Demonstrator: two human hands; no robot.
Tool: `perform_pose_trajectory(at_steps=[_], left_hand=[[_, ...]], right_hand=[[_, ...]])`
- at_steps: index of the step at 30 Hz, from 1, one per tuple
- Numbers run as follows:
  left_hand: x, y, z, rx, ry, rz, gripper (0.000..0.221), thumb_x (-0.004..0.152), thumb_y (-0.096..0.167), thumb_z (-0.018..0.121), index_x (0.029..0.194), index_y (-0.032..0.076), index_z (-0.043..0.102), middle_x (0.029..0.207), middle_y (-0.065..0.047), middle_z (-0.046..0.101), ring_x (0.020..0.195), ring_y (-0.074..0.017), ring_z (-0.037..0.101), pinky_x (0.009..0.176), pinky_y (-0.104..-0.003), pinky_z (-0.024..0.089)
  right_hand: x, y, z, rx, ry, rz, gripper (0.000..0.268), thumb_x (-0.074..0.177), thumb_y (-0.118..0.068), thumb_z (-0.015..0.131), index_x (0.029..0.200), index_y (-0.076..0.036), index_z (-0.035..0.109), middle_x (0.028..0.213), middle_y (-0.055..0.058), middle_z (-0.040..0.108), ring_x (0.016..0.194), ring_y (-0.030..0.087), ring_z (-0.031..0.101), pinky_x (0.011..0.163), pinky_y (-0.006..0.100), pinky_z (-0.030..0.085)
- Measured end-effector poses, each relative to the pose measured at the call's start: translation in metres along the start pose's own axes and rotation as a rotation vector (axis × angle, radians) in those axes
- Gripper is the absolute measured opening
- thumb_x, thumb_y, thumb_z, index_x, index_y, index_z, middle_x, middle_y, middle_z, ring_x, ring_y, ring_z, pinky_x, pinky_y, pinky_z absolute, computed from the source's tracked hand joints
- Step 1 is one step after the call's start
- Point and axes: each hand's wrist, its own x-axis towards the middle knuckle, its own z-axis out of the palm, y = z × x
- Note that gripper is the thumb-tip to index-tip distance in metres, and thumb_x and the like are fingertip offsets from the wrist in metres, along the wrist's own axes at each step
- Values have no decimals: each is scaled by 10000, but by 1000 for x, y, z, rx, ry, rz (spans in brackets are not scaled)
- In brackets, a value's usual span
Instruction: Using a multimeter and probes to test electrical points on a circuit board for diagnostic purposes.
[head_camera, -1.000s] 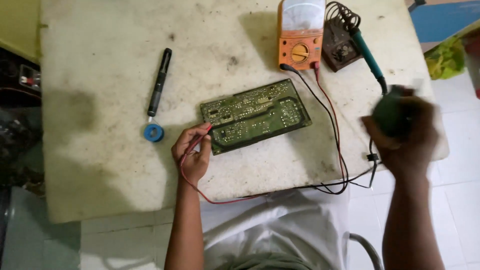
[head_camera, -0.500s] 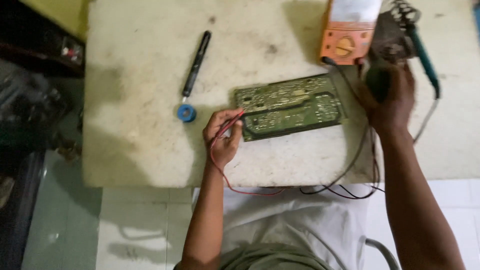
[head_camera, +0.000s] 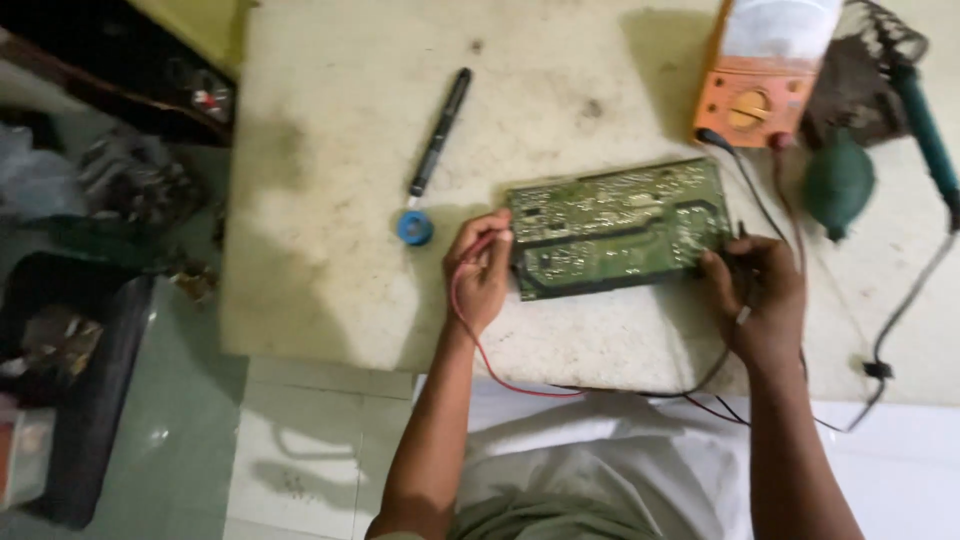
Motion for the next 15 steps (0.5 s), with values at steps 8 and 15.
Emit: perform_pose_trajectory(at_steps=[8,15], left_hand=[[55,22,-65,552,100,242,196,948,117,490,878,121,673,989,-90,750,996,-273,695,902,-353,523],[119,-11,-101,963,-96,-67,276,896,336,776,1120,180,731,869,-54,730,783,-265,705,670,-438,548]], right_hand=[[-13,16,2,84,70,172,311,1019,-160,858,1128,-109,572,1043,30,624,932,87,565,816,224,452],[-15,21,2,185,57,106,298,1050,-42,830,1165,-69,557,1107,67,631,1068,126,667,927,211,519]])
